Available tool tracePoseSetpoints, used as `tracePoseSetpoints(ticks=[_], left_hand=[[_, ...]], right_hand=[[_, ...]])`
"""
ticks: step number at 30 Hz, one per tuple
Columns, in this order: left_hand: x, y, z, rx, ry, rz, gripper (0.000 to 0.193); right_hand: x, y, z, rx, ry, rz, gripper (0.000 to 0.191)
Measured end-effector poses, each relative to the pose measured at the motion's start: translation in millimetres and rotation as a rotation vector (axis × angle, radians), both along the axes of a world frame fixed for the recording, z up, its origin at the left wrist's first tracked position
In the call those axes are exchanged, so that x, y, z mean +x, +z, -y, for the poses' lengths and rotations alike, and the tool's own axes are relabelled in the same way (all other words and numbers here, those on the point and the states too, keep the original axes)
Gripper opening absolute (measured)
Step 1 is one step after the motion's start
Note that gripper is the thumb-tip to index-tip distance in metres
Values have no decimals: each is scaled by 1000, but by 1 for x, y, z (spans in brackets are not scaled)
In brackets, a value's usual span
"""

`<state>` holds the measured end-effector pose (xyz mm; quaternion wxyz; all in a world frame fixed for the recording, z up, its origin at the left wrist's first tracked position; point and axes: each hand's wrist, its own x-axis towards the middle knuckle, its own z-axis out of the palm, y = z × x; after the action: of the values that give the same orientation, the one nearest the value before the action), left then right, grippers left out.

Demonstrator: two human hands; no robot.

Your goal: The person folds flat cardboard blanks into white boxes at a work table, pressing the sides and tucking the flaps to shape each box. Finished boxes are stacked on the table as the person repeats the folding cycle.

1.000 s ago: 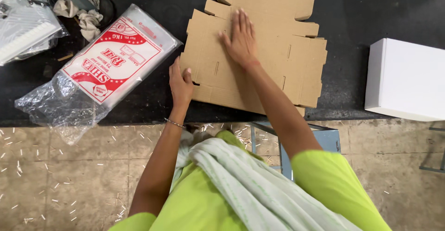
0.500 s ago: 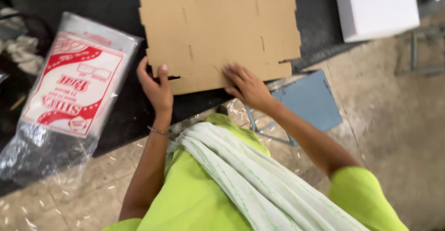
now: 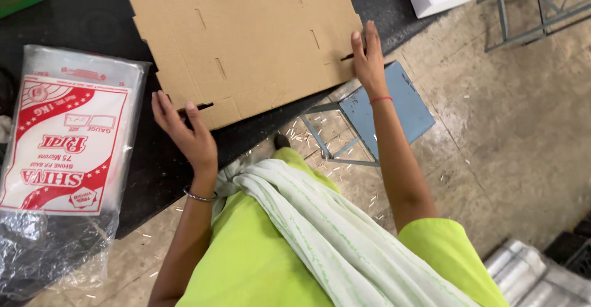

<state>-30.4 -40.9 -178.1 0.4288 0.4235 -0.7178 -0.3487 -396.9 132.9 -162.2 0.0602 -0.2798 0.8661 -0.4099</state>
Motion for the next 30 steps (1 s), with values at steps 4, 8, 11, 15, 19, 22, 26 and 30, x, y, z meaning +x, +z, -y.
tracePoseSetpoints(ticks=[4, 8, 11, 15, 19, 22, 26, 30], left_hand=[[-6, 3, -2, -39, 41, 48, 57], [-15, 7, 1, -129, 113, 117, 54], [-23, 9, 3, -82, 182, 112, 53], [-31, 10, 0, 11, 210, -66, 49], [-41, 9, 1, -320, 315, 119, 49], [-56, 7, 10, 22, 8, -567, 55], [-73, -4, 27, 477, 17, -1030, 60], [-83, -18, 36, 828, -155, -979, 38]], right_hand=[[-7, -3, 5, -66, -16, 139, 71], [-12, -5, -2, -107, 88, 202, 72], [-26, -12, -2, -19, 115, 5, 75], [-60, -24, -1, 148, 120, 90, 72], [-78, -33, -7, -181, 230, 317, 77], [-87, -19, -12, -345, 300, 372, 65], [-104, 11, -19, -601, 389, 625, 41], [-101, -16, -4, -630, 60, 1053, 15]])
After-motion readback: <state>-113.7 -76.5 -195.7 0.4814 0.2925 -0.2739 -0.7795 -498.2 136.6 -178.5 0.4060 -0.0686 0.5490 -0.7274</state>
